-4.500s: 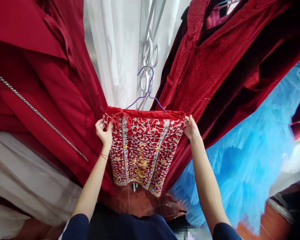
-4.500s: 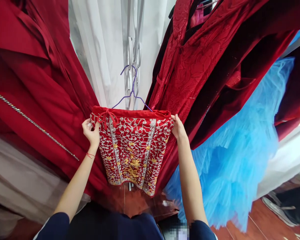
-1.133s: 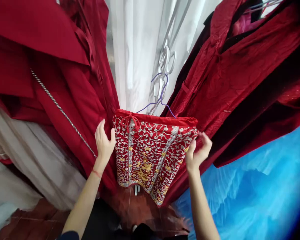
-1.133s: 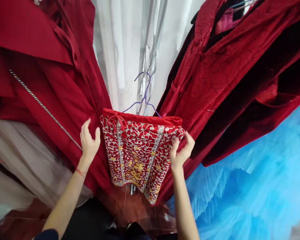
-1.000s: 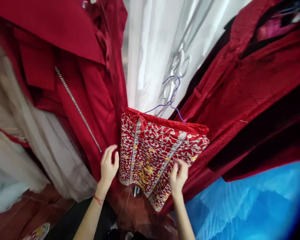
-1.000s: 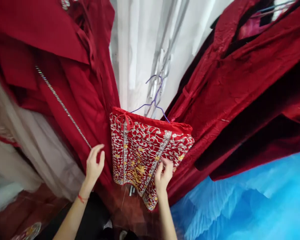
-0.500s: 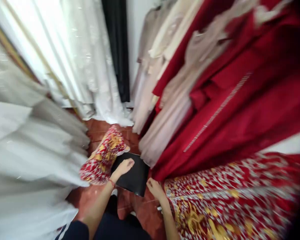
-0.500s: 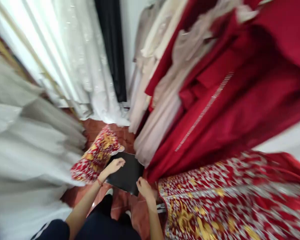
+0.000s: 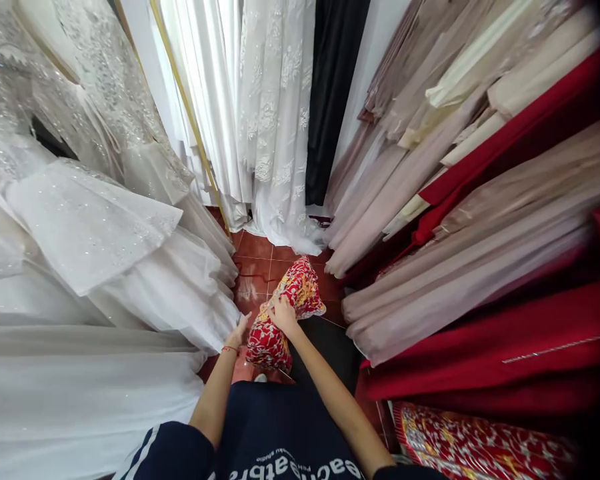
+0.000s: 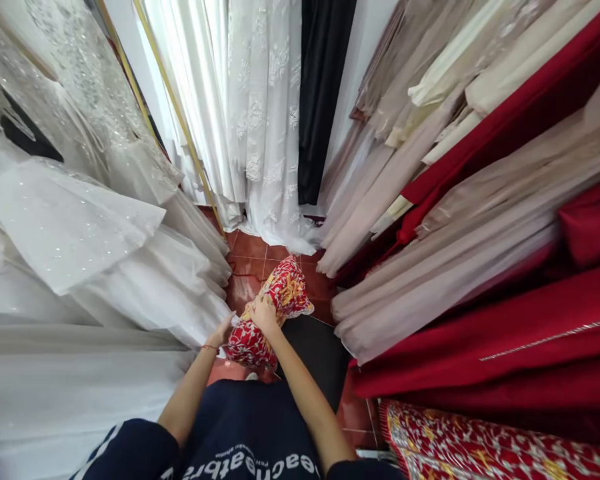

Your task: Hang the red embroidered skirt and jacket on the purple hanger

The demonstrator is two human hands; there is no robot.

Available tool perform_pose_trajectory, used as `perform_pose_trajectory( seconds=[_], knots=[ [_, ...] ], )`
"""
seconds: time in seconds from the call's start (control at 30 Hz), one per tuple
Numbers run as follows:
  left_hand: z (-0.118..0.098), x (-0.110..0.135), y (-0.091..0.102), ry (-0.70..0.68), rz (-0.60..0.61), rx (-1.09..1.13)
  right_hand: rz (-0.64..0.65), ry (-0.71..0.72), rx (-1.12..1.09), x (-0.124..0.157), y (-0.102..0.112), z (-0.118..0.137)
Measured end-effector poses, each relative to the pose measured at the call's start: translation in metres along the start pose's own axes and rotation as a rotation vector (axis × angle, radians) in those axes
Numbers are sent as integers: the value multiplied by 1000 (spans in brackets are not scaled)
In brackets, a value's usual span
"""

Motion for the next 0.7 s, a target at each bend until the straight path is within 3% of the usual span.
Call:
perform_pose_trajectory(
  seconds=[0.07, 0.17, 0.3, 0.4, 0.47, 0.6, 0.67, 0.7],
  knots=[
    [-13, -11, -8, -34, 34, 33, -12, -54, 48, -11, -4, 11],
    [-51, -24, -15, -178, 3, 77, -5, -123, 92, -18, 3, 16],
    [-108, -20, -28, -365, 43, 83, 3, -165, 26, -17, 33, 19],
    [-134, -4, -65, -447, 223, 14, -55, -114, -226, -10, 66, 17],
    [-137, 9, -100, -449, 381, -46, -159, -115, -407, -1, 92, -1],
    [-124, 33, -166, -416, 691, -235, -375, -262, -564, 36, 130, -68],
    [-128, 38, -185, -462, 763, -321, -457, -293, -595, 62, 145, -91],
    [-138, 37, -190, -537, 729, -353, -492, -303, -615, 77, 152, -99]
  ],
)
Point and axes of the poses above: each hand's wrist, its own x-axis away from the middle knuckle, its own y-axis out of the back of the hand, z = x × y, the point moved 10 cm from there along -x, towards the middle knuckle, and after that the axes turned 2 degrees about -x, right-handed, at the moved point
